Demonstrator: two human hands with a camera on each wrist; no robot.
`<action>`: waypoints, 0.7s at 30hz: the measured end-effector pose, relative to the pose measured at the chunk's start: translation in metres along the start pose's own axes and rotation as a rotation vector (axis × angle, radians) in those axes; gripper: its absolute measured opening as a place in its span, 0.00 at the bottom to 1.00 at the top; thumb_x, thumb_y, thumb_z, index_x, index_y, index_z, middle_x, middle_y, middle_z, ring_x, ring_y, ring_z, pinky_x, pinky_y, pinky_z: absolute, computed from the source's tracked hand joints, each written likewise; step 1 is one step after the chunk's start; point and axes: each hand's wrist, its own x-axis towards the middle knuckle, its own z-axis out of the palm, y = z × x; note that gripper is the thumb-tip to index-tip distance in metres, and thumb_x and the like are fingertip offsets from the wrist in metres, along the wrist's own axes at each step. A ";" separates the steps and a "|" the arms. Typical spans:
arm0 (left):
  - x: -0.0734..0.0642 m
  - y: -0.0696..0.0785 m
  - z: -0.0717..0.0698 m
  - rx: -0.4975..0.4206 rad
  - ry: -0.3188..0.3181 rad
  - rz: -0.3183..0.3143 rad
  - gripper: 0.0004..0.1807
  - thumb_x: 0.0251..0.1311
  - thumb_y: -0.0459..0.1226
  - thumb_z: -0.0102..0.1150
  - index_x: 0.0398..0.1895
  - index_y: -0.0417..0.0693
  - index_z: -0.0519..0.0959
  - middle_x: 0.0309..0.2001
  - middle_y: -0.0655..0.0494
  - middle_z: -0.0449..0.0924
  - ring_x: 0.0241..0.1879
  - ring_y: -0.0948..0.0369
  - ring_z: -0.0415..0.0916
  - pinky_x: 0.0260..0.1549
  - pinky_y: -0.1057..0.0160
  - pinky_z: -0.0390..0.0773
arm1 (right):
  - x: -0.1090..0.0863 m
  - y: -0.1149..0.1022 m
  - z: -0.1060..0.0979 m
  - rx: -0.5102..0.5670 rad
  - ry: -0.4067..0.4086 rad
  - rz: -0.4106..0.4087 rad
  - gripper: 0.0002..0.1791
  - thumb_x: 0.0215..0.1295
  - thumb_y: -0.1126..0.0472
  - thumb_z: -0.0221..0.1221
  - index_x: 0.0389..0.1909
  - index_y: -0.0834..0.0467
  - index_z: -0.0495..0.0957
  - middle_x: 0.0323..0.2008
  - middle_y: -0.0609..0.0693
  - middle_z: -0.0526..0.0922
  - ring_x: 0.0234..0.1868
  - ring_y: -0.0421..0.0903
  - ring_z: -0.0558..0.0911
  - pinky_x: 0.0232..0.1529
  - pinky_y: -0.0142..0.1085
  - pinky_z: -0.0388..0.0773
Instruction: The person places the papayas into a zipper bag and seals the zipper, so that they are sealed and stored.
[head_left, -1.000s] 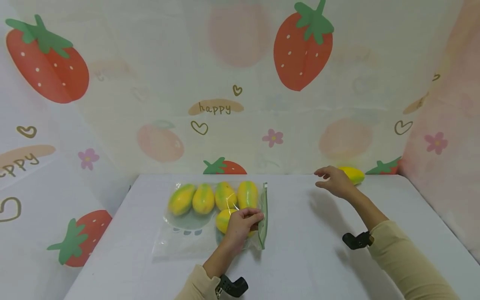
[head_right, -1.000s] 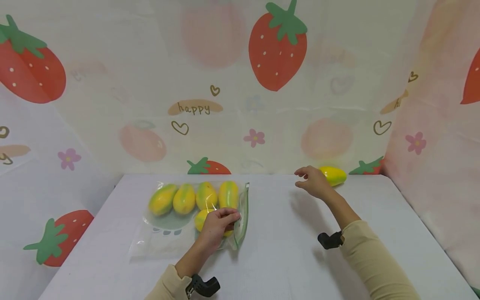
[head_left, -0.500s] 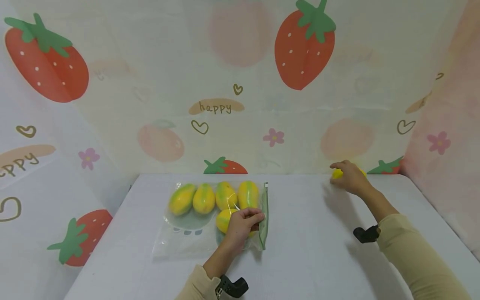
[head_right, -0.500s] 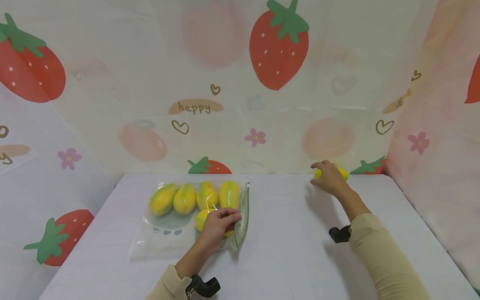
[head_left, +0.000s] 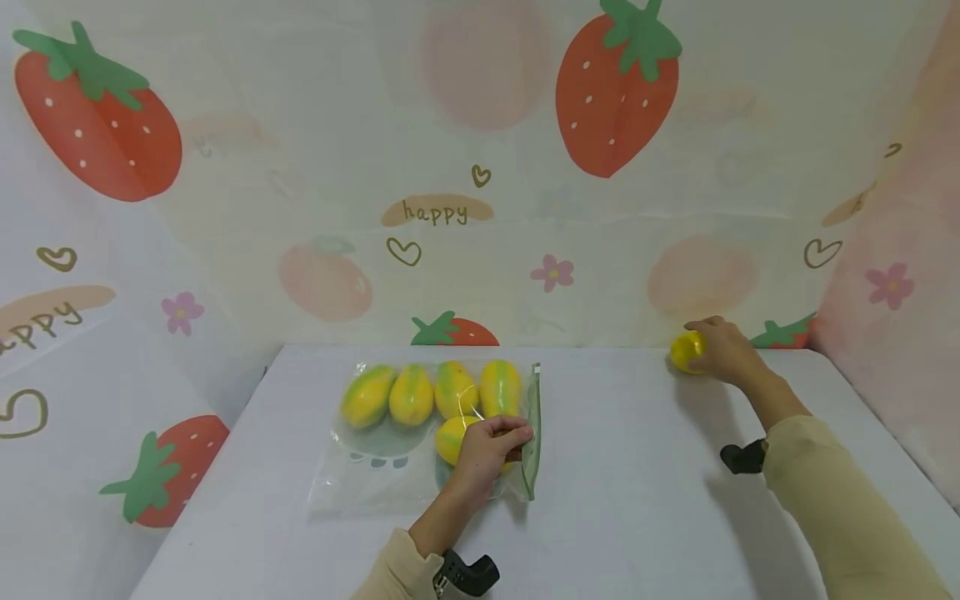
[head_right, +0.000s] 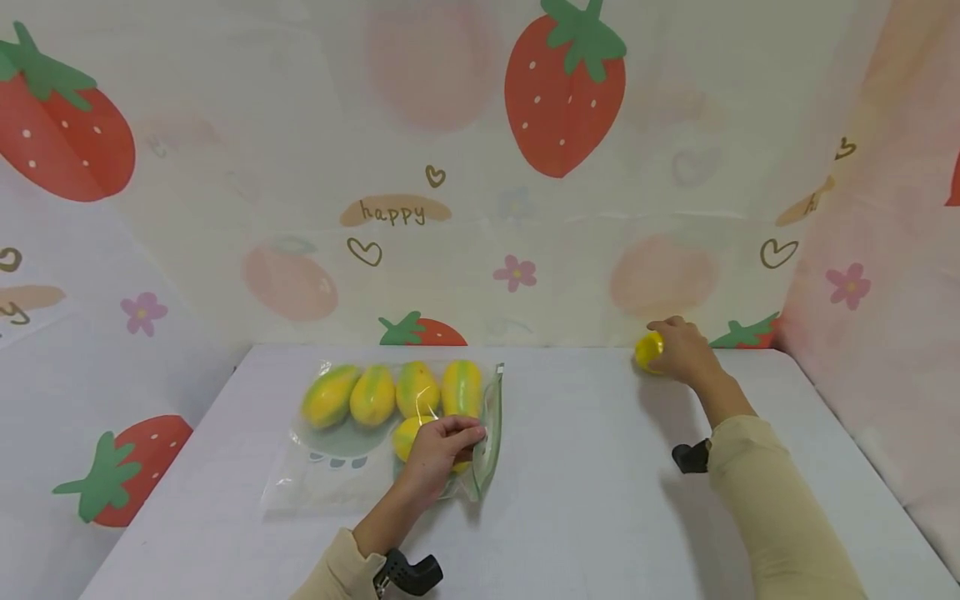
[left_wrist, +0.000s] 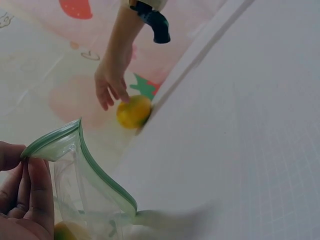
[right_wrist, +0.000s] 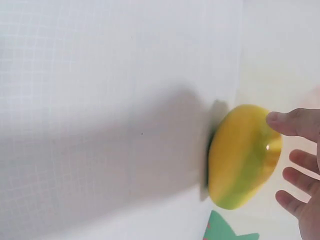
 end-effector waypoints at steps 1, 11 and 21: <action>0.000 0.000 0.000 0.000 0.001 0.000 0.17 0.63 0.38 0.62 0.49 0.32 0.79 0.31 0.62 0.82 0.29 0.66 0.76 0.35 0.70 0.81 | 0.001 0.001 0.000 -0.005 -0.003 0.004 0.36 0.54 0.64 0.64 0.64 0.71 0.64 0.63 0.77 0.61 0.60 0.76 0.62 0.59 0.68 0.64; 0.000 -0.001 -0.002 -0.002 0.001 0.003 0.17 0.63 0.37 0.62 0.49 0.32 0.79 0.31 0.62 0.82 0.29 0.66 0.76 0.34 0.69 0.81 | 0.009 0.014 0.005 0.015 -0.077 0.081 0.39 0.54 0.68 0.63 0.67 0.72 0.60 0.66 0.76 0.55 0.64 0.76 0.57 0.64 0.70 0.57; 0.002 -0.002 -0.001 -0.004 0.004 0.004 0.18 0.62 0.37 0.62 0.49 0.31 0.79 0.31 0.61 0.82 0.29 0.65 0.76 0.35 0.70 0.81 | 0.008 0.015 0.006 -0.041 -0.119 0.132 0.38 0.56 0.69 0.58 0.69 0.69 0.57 0.66 0.75 0.56 0.63 0.76 0.56 0.63 0.70 0.59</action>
